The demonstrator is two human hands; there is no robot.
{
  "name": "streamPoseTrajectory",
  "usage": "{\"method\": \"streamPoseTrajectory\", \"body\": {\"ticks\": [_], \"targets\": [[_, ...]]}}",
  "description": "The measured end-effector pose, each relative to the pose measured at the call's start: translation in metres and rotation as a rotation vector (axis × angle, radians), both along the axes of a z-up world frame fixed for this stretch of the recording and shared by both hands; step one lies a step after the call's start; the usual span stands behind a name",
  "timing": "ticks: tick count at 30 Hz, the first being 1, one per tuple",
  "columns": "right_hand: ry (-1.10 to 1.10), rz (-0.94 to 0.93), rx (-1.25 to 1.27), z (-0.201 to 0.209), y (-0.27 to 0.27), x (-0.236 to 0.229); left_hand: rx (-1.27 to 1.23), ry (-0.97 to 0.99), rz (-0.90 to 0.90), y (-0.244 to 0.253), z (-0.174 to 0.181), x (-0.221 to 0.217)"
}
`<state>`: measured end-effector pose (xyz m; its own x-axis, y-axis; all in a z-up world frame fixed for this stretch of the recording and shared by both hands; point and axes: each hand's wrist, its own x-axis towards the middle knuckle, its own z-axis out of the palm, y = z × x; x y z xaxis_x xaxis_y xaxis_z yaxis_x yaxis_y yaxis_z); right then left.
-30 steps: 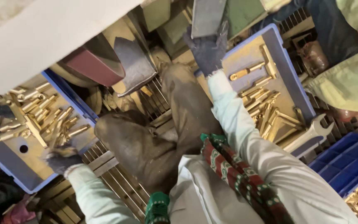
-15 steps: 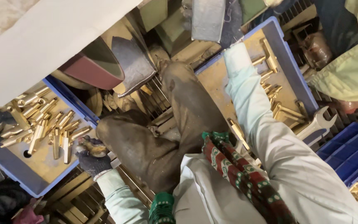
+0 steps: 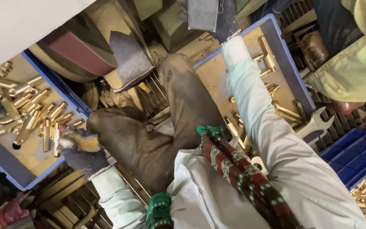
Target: The person sits on the floor and repeatedly picks up brass-colored metal parts from a blue bin, rubs them against a rotating grinding wheel, and places them into a second bin. The process is repeated continuously for each individual part.
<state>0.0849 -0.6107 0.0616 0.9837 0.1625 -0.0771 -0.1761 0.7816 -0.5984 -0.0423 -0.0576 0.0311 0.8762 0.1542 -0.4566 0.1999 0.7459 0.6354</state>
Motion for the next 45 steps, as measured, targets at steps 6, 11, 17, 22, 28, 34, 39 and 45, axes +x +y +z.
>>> {"method": "streamPoseTrajectory", "body": {"ticks": [6,11,17,22,28,34,39,45], "targets": [[0.175,-0.241,-0.134,-0.056,0.002,-0.055,-0.26,-0.187,-0.158,-0.074,0.041,0.023],[0.326,-0.297,-1.704,-0.097,-0.025,-0.154,0.54,-0.233,-0.321,-0.101,0.036,0.009],[-0.177,-0.097,-2.341,-0.117,-0.063,-0.221,0.908,-0.005,-0.407,-0.109,0.025,0.014],[-0.115,0.145,-2.392,-0.142,-0.095,-0.207,0.277,0.099,-0.298,-0.127,0.03,0.025],[-0.15,0.303,-2.161,-0.128,-0.098,-0.17,0.085,-0.011,-0.313,-0.122,0.031,0.024],[0.429,0.131,-0.763,-0.024,-0.018,-0.16,0.332,0.203,-0.264,-0.109,0.006,0.005],[0.068,0.309,-1.173,0.037,0.102,-0.155,0.683,0.01,-0.493,-0.133,0.005,0.01],[-0.629,0.315,-1.453,0.057,0.163,-0.126,0.522,-0.355,-0.623,-0.125,0.035,-0.012]]}}
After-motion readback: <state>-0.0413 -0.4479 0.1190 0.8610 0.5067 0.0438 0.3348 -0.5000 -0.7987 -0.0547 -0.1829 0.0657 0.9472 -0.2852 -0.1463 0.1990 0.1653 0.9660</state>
